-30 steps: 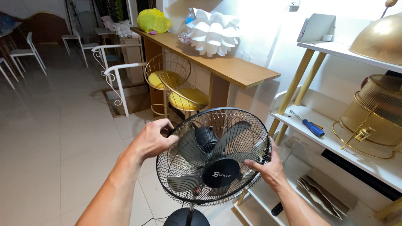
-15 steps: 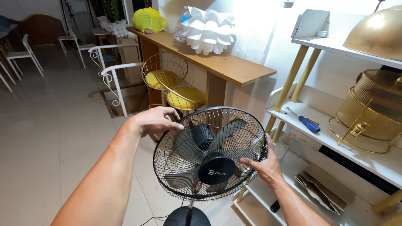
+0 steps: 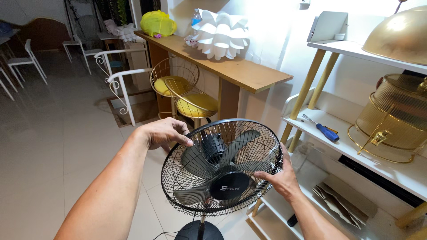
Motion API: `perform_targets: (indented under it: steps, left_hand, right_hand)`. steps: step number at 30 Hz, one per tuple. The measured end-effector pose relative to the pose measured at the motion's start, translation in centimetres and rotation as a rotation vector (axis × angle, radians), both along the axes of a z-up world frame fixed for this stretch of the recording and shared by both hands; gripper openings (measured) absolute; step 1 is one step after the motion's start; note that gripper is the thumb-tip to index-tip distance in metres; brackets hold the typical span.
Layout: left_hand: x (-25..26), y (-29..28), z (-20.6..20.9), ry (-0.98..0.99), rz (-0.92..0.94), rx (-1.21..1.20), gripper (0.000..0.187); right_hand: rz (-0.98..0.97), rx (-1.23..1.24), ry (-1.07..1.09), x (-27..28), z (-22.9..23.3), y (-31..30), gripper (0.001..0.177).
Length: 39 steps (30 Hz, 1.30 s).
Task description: The person assembles a standing fan by attaching the front wire cage to the fan head. They align and press the cage into place, then rotate it to secure it. The fan remains on the floor during the process.
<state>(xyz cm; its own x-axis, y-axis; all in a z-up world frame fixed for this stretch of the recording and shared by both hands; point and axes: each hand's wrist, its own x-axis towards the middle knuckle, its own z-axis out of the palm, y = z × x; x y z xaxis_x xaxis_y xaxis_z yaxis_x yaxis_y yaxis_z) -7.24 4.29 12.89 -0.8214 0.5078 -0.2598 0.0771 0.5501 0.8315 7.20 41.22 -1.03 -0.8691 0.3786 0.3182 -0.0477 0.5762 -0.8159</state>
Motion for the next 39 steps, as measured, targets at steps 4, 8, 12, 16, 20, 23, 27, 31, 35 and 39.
perform_targets:
  steps: [4,8,12,16,20,23,27,31,35,39]
  left_hand:
    - [-0.5,0.1,-0.9,0.043,-0.020,0.054,0.030]
    - [-0.7,-0.1,-1.9,0.089,-0.062,0.150,0.029]
    - [-0.4,-0.1,-2.0,0.124,-0.033,0.203,0.024]
    - [-0.3,-0.3,-1.8,0.009,0.011,0.221,0.020]
    - [0.2,-1.0,-1.1,-0.081,-0.025,0.220,0.019]
    - [0.8,-0.5,-0.7,-0.094,0.052,0.164,0.022]
    - [1.1,-0.5,-0.5,-0.085,0.052,0.196,0.022]
    - [1.1,-0.2,-0.7,-0.053,0.067,0.172,0.021]
    - [0.6,0.0,-1.2,-0.036,0.061,0.218,0.023]
    - [0.2,-0.1,-1.6,0.008,0.100,0.186,0.022]
  right_hand:
    - [0.036,-0.020,0.061,0.0,-0.2,-0.2,0.139]
    - [0.014,0.009,0.047,-0.1,-0.3,-0.3,0.139]
    - [-0.005,-0.037,0.021,-0.1,-0.3,-0.4,0.139]
    - [0.019,-0.061,0.047,-0.2,-0.6,-0.3,0.139]
    - [0.024,-0.048,0.034,-0.2,-0.7,0.1,0.142]
    - [0.008,-0.030,-0.012,-0.1,-0.7,0.3,0.146]
    - [-0.016,-0.051,-0.073,0.0,-0.4,0.0,0.149]
    - [-0.028,-0.058,-0.075,0.1,-0.3,-0.2,0.150]
    - [-0.040,-0.063,-0.084,0.2,-0.3,-0.2,0.150]
    - [-0.013,-0.053,-0.031,0.3,-0.2,-0.5,0.148]
